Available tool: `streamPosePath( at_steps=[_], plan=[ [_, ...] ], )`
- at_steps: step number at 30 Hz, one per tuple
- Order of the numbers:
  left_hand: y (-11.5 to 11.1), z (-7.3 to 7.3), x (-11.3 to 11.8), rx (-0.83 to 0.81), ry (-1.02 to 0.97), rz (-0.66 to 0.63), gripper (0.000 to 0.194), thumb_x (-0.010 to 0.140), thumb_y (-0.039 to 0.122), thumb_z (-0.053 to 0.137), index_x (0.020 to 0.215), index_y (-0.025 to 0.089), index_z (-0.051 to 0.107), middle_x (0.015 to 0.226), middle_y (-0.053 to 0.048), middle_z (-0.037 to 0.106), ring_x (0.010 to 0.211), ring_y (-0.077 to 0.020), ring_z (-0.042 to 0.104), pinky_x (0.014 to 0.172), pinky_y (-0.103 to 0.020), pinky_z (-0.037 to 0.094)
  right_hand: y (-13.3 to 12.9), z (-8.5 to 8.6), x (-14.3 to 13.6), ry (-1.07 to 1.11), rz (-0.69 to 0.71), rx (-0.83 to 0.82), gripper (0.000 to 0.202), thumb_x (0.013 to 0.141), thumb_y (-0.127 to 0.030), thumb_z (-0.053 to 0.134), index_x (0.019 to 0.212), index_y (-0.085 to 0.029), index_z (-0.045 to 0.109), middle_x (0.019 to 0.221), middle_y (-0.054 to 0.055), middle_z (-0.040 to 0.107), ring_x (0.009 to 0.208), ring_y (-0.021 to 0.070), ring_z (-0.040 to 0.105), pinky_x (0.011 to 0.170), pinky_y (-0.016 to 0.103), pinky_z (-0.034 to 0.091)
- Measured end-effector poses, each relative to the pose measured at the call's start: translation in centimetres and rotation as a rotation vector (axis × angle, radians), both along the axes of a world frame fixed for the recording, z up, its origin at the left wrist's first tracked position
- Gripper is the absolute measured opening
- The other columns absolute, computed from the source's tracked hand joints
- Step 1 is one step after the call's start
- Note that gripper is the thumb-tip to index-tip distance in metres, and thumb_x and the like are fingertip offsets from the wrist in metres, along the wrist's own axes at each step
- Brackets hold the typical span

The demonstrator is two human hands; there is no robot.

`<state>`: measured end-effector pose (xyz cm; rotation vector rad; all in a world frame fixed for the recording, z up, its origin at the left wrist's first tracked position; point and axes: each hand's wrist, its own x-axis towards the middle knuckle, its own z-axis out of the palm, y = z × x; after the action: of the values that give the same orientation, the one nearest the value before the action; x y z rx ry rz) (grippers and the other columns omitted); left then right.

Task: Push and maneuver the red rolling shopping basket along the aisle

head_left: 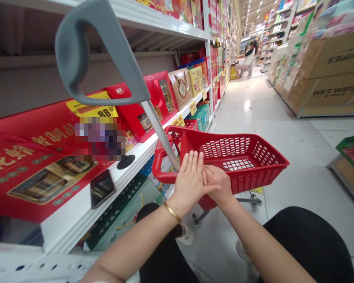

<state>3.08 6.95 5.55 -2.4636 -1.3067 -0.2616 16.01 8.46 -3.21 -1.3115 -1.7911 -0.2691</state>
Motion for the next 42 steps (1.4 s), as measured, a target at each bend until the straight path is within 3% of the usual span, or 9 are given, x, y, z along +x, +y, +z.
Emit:
streamPosePath(
  at_steps=[3,5,8,10,16,22,28,35,42],
  plan=[
    [0.6,-1.6,-0.5,0.035,0.018,0.020,0.109,0.093,0.079,0.044,0.162,-0.003,0.023,0.169,-0.023,0.025,0.160,-0.0330,0.011,0.134,-0.047,0.010,0.2,-0.1,0.7,0.025,-0.053,0.009,0.031,0.104,-0.023,0.045,0.100,-0.019,0.076,0.093,0.006,0.078,0.086,0.0189,0.071,0.089,0.033,0.052],
    [0.4,-2.2,-0.9,0.046,0.003,0.055,0.110,0.092,0.081,0.044,0.162,-0.001,0.025,0.168,-0.023,0.027,0.160,-0.0337,0.012,0.134,-0.048,0.012,0.5,0.1,0.6,0.032,-0.034,0.025,0.032,0.104,-0.024,0.045,0.113,-0.020,0.075,0.106,0.007,0.079,0.104,0.0216,0.072,0.103,0.038,0.050],
    [0.0,-2.2,-1.1,0.033,-0.013,0.090,0.110,0.089,0.084,0.044,0.163,0.003,0.028,0.165,-0.022,0.035,0.159,-0.0360,0.019,0.132,-0.053,0.015,0.9,0.3,-0.1,-0.006,-0.022,0.060,0.044,0.103,-0.032,0.047,0.143,-0.019,0.059,0.148,0.013,0.061,0.147,0.0332,0.046,0.125,0.063,0.027],
    [-0.1,-2.1,-1.2,0.021,-0.028,0.096,0.111,0.088,0.085,0.045,0.163,0.005,0.028,0.164,-0.022,0.037,0.159,-0.0366,0.020,0.132,-0.055,0.017,1.1,0.2,-0.5,-0.034,-0.024,0.072,0.055,0.102,-0.036,0.049,0.154,-0.017,0.047,0.161,0.015,0.044,0.156,0.0364,0.031,0.126,0.069,0.020],
    [0.0,-1.8,-1.6,-0.016,-0.041,0.119,0.107,0.091,0.082,0.043,0.162,0.003,0.029,0.166,-0.022,0.035,0.159,-0.0346,0.019,0.133,-0.052,0.013,0.8,-1.5,0.0,-0.054,-0.013,0.106,0.049,0.103,-0.025,0.049,0.151,-0.017,0.051,0.150,0.011,0.058,0.136,0.0246,0.059,0.118,0.043,0.045],
    [-0.5,-1.9,-1.6,0.005,-0.017,0.076,0.113,0.089,0.084,0.044,0.160,-0.003,0.031,0.166,-0.026,0.029,0.160,-0.0355,0.015,0.133,-0.051,0.011,0.5,-1.9,0.7,-0.009,-0.064,0.098,0.044,0.104,-0.024,0.049,0.146,-0.018,0.057,0.142,0.010,0.066,0.128,0.0245,0.066,0.115,0.044,0.048],
    [-0.7,-1.5,-1.5,0.037,0.022,0.070,0.107,0.091,0.084,0.037,0.159,0.001,0.037,0.163,-0.022,0.040,0.158,-0.0332,0.024,0.133,-0.048,0.011,1.0,-1.3,-1.3,-0.024,-0.014,0.144,0.040,0.103,-0.022,0.047,0.140,-0.016,0.062,0.139,0.010,0.068,0.129,0.0244,0.065,0.115,0.042,0.048],
    [-1.1,-1.5,-1.2,0.089,0.059,0.121,0.122,0.086,0.092,0.024,0.157,-0.006,0.035,0.164,-0.026,0.036,0.158,-0.0330,0.027,0.132,-0.044,0.014,0.6,-2.7,3.0,-0.011,-0.195,0.074,0.040,0.104,-0.024,0.043,0.135,-0.011,0.066,0.125,0.015,0.074,0.117,0.0285,0.072,0.113,0.050,0.048],
    [-1.0,-1.6,-1.3,0.170,0.085,0.096,0.113,0.091,0.088,0.020,0.152,-0.003,0.046,0.158,-0.022,0.048,0.154,-0.0348,0.034,0.132,-0.046,0.015,1.3,-1.4,-1.5,-0.013,-0.020,0.113,0.039,0.105,-0.025,0.040,0.128,-0.013,0.070,0.125,0.013,0.075,0.118,0.0240,0.071,0.114,0.043,0.046]
  ],
)
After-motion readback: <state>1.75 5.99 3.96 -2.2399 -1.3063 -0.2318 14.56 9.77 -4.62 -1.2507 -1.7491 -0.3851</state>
